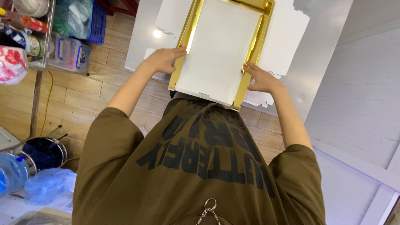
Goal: The person assembles a square frame by applying gold tape to the edges of a white board. They fold the taped edges inward to form a box-like structure and then attach a gold frame to the opening.
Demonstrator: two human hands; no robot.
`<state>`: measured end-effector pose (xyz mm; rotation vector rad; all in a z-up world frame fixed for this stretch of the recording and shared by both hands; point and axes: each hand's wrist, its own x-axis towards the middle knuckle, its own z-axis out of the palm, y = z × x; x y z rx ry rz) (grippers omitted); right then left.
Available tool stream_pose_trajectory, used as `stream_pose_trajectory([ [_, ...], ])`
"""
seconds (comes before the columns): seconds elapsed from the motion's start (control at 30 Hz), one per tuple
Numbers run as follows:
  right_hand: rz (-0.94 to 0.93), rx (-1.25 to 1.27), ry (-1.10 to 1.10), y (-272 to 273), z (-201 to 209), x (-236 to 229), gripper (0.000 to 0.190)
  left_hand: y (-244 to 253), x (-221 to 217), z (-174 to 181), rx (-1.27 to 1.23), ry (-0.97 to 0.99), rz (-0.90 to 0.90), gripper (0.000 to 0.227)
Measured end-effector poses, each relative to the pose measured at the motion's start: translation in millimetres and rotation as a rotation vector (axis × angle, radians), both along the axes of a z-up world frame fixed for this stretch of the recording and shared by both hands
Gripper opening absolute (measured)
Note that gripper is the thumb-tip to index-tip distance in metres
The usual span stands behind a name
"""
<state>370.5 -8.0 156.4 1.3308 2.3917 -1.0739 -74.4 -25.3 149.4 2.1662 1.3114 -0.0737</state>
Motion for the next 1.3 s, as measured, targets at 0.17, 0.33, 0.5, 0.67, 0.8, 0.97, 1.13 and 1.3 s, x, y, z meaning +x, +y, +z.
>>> stream_pose_trajectory([
  [0.17, 0.072, 0.056, -0.089, 4, 11, -9, 0.067, 9, -14, -28, 0.263, -0.153, -0.039, 0.055],
  [0.33, 0.128, 0.158, -0.053, 17, -5, -1, 0.038, 13, 8, -55, 0.380, -0.101, 0.179, 0.023],
  [0.5, 0.092, 0.522, -0.190, 9, -39, -5, 0.024, 17, 37, -75, 0.770, -0.090, 0.193, 0.026],
  [0.67, -0.023, 0.778, -0.314, 2, -65, -35, 0.021, 21, 67, -75, 0.777, 0.072, 0.188, 0.017],
  [0.8, -0.035, 0.976, -0.043, 5, -64, -57, 0.031, 23, 99, -54, 0.898, 0.040, 0.131, 0.022],
  [0.97, -0.011, 0.821, 0.171, 15, -67, -78, 0.021, 42, 123, -68, 0.563, -0.238, 0.185, 0.022],
  [1.13, -0.170, 0.645, 0.052, 20, -79, -80, 0.018, 40, 114, -70, 0.685, -0.490, 0.370, 0.039],
  [1.3, -0.110, 0.681, 0.110, 17, -74, -87, 0.017, 34, 130, -71, 0.727, -0.181, 0.128, 0.066],
])
